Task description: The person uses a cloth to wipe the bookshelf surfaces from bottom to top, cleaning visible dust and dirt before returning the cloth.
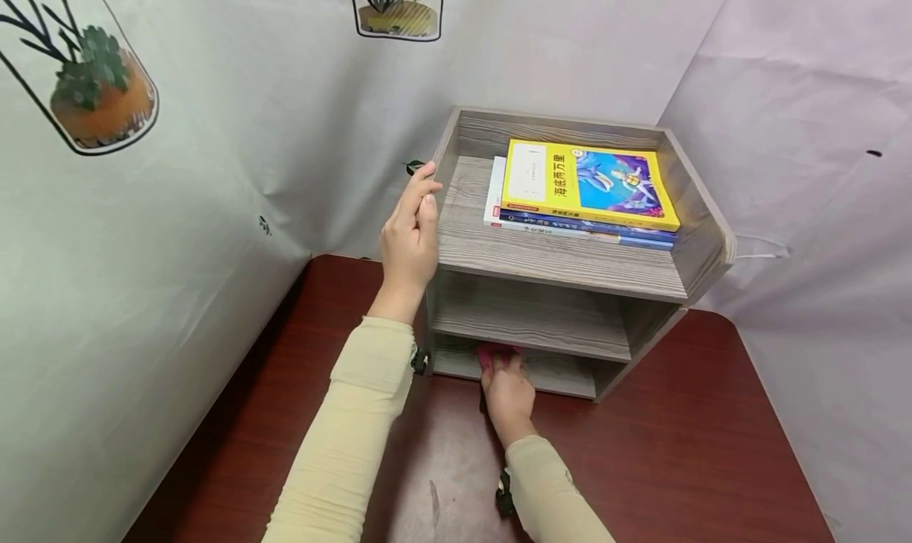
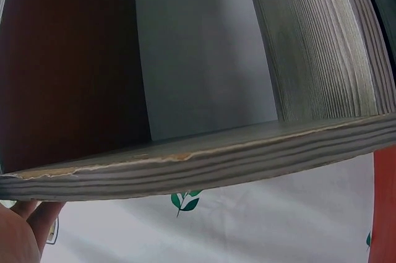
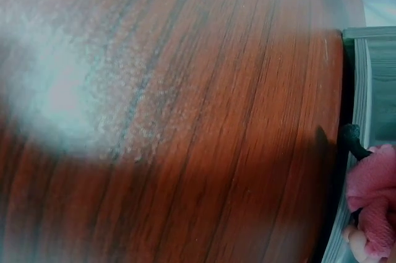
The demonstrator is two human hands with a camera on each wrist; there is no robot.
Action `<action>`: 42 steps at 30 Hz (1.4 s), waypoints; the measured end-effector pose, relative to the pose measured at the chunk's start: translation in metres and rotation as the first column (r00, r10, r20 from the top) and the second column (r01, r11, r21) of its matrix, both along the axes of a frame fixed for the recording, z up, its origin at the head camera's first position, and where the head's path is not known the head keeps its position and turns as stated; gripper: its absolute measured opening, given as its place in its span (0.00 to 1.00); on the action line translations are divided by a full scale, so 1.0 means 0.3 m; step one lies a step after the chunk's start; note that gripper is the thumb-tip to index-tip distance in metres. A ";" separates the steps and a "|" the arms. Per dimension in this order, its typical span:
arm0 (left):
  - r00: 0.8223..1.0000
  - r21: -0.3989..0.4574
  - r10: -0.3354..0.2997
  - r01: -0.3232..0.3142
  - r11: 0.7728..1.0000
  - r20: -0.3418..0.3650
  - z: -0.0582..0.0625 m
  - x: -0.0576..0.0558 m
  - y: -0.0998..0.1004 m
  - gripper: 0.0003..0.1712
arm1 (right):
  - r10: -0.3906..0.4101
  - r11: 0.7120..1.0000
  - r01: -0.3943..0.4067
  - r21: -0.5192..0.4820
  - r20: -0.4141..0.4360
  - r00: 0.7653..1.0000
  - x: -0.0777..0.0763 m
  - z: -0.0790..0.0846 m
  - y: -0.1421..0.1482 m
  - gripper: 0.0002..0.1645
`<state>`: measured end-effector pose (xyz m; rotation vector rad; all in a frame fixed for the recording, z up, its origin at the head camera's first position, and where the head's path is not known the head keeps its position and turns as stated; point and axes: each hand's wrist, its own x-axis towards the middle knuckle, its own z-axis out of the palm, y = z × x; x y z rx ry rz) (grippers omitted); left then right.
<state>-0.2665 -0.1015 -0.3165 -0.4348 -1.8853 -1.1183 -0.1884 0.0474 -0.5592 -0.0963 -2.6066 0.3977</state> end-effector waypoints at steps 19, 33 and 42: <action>1.000 0.001 0.000 0.000 1.000 -0.010 -0.003 -0.001 0.000 0.19 | -0.008 1.000 0.008 -0.020 0.015 1.000 -0.009 -0.004 -0.024 0.13; 1.000 0.000 0.001 -0.001 1.000 -0.010 -0.003 -0.002 -0.003 0.19 | 0.011 1.000 -0.011 0.010 0.033 0.999 -0.010 0.014 -0.069 0.14; 1.000 -0.007 -0.001 0.001 1.000 -0.018 -0.003 -0.002 -0.005 0.19 | 0.020 0.999 -0.024 0.033 0.097 0.995 -0.012 0.023 -0.101 0.15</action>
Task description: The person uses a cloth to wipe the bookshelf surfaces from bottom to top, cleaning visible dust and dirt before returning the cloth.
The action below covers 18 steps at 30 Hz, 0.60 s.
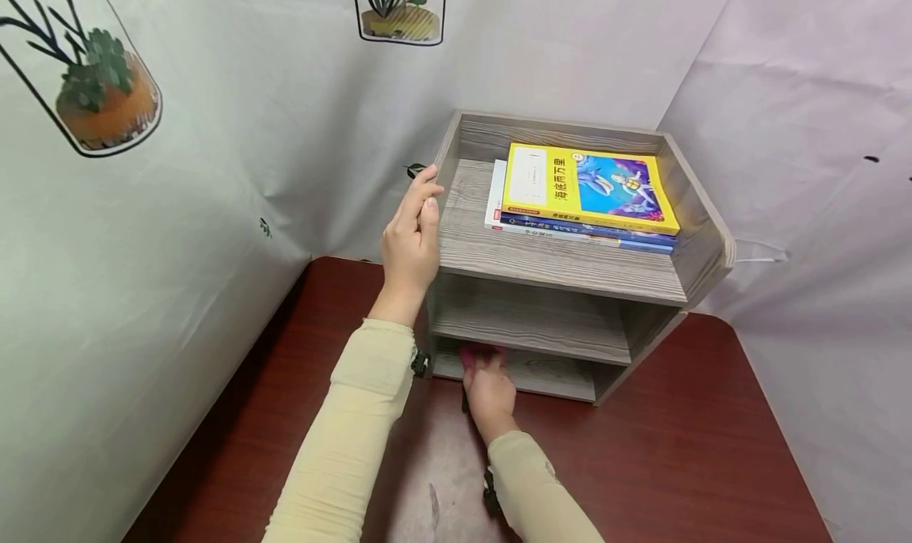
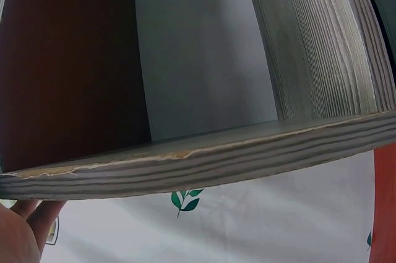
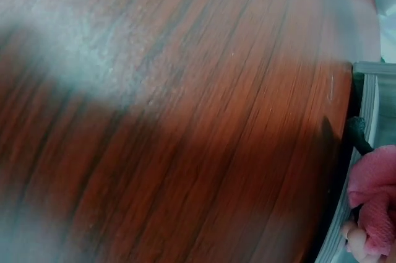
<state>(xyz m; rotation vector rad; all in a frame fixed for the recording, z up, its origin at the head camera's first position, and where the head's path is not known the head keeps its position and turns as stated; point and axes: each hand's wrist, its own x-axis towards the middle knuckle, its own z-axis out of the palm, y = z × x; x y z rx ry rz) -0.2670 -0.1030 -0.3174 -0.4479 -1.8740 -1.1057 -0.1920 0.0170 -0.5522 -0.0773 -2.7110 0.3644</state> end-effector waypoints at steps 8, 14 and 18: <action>1.000 -0.002 0.005 -0.005 1.000 -0.001 -0.001 0.002 0.002 0.19 | 0.024 0.999 -0.023 0.028 -0.040 0.999 -0.005 -0.009 -0.030 0.15; 1.000 -0.003 0.006 -0.006 1.000 0.004 0.001 0.004 0.002 0.19 | 0.024 0.999 -0.022 0.040 -0.054 0.998 -0.008 -0.009 -0.040 0.16; 1.000 -0.004 0.006 -0.006 1.000 0.008 0.000 0.003 0.001 0.19 | 0.025 0.998 -0.021 0.054 -0.079 0.997 -0.012 -0.016 -0.047 0.16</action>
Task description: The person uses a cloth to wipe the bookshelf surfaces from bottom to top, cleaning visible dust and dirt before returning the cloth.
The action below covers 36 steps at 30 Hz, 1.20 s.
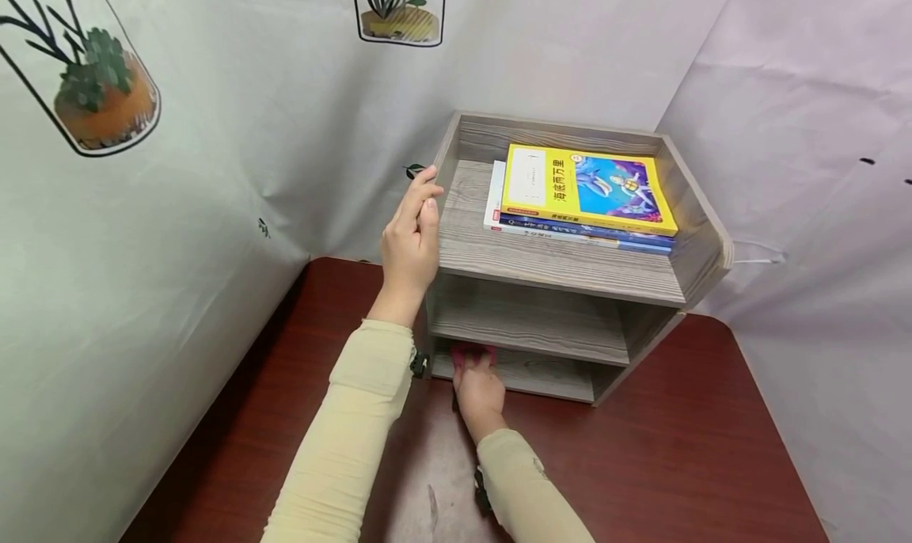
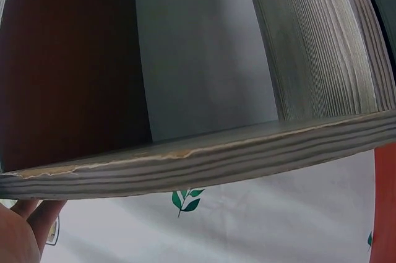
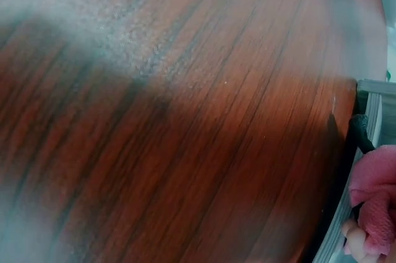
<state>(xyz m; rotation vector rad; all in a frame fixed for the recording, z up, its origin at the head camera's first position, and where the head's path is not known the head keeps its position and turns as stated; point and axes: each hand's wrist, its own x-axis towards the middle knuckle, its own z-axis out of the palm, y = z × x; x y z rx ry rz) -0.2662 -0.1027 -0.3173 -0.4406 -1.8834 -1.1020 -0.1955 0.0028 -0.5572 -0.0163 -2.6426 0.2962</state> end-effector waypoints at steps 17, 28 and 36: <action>1.000 -0.013 0.003 -0.003 1.000 -0.003 -0.001 -0.001 0.002 0.20 | 0.006 1.000 -0.006 0.006 0.059 0.998 -0.005 0.014 -0.066 0.16; 1.000 -0.003 0.005 -0.005 1.000 0.001 -0.002 -0.001 0.000 0.20 | 0.042 0.999 -0.042 -0.021 0.003 0.999 0.006 0.001 -0.090 0.20; 1.000 0.008 0.004 -0.004 1.000 -0.006 -0.001 -0.002 0.005 0.19 | 0.057 0.957 -0.019 -0.289 0.123 0.991 0.022 0.006 -0.109 0.27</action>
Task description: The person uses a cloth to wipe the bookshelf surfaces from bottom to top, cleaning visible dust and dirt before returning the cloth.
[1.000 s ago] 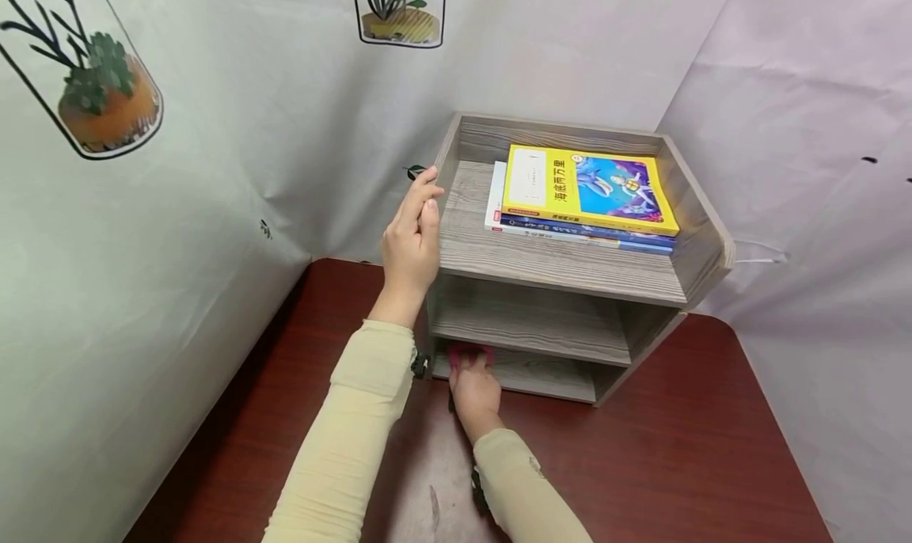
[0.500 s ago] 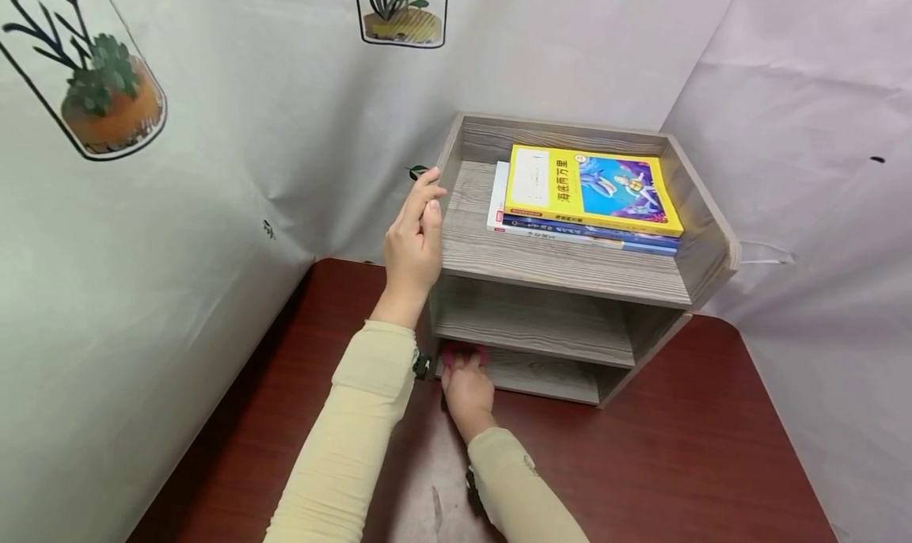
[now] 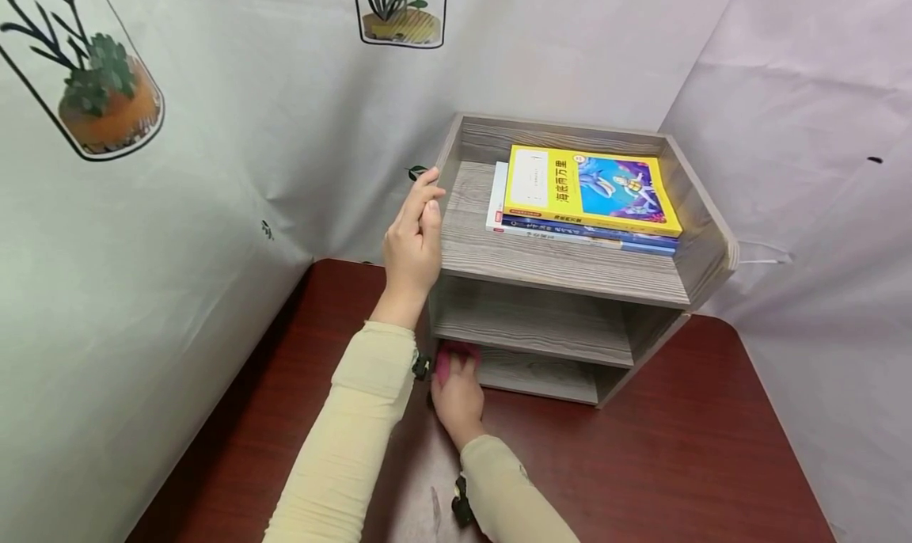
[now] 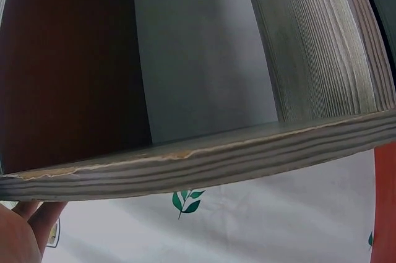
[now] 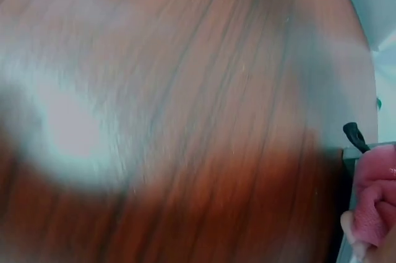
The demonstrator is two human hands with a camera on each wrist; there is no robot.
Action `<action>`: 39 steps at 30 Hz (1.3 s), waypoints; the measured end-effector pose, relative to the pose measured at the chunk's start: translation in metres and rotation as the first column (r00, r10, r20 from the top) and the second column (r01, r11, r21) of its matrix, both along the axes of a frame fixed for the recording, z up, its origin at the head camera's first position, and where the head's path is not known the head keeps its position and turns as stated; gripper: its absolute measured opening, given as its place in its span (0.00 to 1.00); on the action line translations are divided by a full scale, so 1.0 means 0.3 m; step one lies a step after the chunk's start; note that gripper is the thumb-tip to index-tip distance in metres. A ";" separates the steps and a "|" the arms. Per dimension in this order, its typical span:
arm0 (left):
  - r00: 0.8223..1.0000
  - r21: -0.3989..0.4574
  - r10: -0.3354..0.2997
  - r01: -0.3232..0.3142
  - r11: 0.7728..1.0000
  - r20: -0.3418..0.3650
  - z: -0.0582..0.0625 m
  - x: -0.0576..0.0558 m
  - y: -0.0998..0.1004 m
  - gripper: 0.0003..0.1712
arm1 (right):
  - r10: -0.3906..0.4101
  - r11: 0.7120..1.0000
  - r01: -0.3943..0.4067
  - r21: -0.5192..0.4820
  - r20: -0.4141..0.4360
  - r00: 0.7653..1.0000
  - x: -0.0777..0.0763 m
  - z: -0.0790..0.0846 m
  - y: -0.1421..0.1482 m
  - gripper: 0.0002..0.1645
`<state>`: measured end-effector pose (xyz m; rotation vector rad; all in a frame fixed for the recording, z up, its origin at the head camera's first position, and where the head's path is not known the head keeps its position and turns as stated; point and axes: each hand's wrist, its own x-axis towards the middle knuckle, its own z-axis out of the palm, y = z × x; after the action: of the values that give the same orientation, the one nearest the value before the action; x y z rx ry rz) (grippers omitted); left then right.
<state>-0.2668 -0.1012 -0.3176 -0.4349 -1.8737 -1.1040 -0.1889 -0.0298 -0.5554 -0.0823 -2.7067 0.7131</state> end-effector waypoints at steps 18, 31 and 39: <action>1.000 -0.006 0.017 -0.017 1.000 -0.019 -0.004 -0.007 -0.002 0.20 | -0.003 0.698 0.090 -0.711 0.122 0.992 -0.002 -0.002 -0.008 0.37; 0.998 -0.010 -0.010 0.009 1.000 -0.056 0.001 -0.010 0.004 0.19 | -0.079 0.709 0.126 -0.694 0.100 0.992 0.005 0.013 -0.014 0.30; 0.999 -0.016 -0.005 0.004 1.000 -0.049 -0.004 -0.008 -0.001 0.19 | -0.068 0.645 0.159 -0.748 0.150 0.986 -0.003 0.016 -0.016 0.31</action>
<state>-0.2692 -0.1015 -0.3188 -0.4711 -1.8403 -1.0731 -0.1898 -0.0346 -0.5504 -0.5016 -2.2539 1.8031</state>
